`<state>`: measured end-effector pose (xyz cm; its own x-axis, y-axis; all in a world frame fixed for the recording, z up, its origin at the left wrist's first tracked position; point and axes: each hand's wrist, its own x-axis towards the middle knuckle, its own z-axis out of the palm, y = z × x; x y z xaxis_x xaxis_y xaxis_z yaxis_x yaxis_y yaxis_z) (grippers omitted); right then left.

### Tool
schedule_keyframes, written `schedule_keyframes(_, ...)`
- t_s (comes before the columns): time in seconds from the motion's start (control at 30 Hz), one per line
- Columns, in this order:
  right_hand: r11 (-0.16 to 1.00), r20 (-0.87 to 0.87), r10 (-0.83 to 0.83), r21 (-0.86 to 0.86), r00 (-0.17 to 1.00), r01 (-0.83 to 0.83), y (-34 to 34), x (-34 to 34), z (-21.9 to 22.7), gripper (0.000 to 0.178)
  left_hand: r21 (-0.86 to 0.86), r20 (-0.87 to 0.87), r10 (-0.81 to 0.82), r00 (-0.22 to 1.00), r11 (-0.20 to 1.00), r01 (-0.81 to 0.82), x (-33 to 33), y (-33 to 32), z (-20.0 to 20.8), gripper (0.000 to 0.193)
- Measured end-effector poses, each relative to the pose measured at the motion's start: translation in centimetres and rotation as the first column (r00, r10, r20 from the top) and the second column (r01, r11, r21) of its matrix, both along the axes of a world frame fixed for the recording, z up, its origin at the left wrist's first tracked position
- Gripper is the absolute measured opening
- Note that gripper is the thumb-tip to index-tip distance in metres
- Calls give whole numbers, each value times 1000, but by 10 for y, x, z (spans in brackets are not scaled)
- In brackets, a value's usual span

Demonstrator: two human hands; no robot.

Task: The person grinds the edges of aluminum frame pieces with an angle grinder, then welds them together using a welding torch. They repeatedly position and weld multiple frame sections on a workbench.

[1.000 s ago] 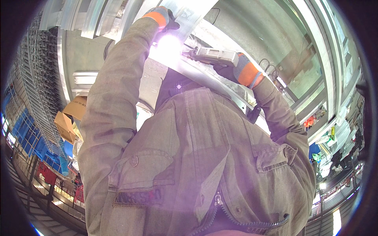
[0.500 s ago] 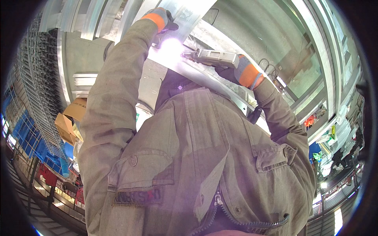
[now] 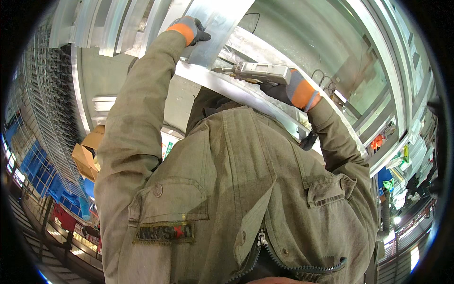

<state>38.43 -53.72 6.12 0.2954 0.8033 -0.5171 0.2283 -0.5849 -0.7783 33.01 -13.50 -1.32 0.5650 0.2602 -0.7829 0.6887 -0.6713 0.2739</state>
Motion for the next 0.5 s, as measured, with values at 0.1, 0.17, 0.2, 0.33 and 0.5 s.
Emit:
schedule_keyframes(0.1, 974, -124, -226, -14, 966, 226, -16, -5, 39, 45, -115, 12, 99, 995, 989, -97, -7, 1, 1, 46)
schedule_keyframes(0.17, 964, -19, -265, -27, 964, 265, -25, -9, 60, 50, -224, 53, 260, 964, 944, -242, -18, 5, 7, 38)
schedule_keyframes(0.2, 938, 10, -346, 24, 938, 346, -35, -19, 75, 50, -234, 139, 330, 934, 927, -293, -23, 11, 12, 39)
schedule_keyframes(0.33, 885, 253, -461, 196, 850, 422, -58, -50, 106, 43, 275, 600, 142, 788, 888, -370, -42, 45, 35, 48)
schedule_keyframes(0.5, 823, 532, -553, 230, 641, 519, -71, -108, 104, 31, 499, 502, 40, 864, 803, -327, -40, 80, 27, 74)
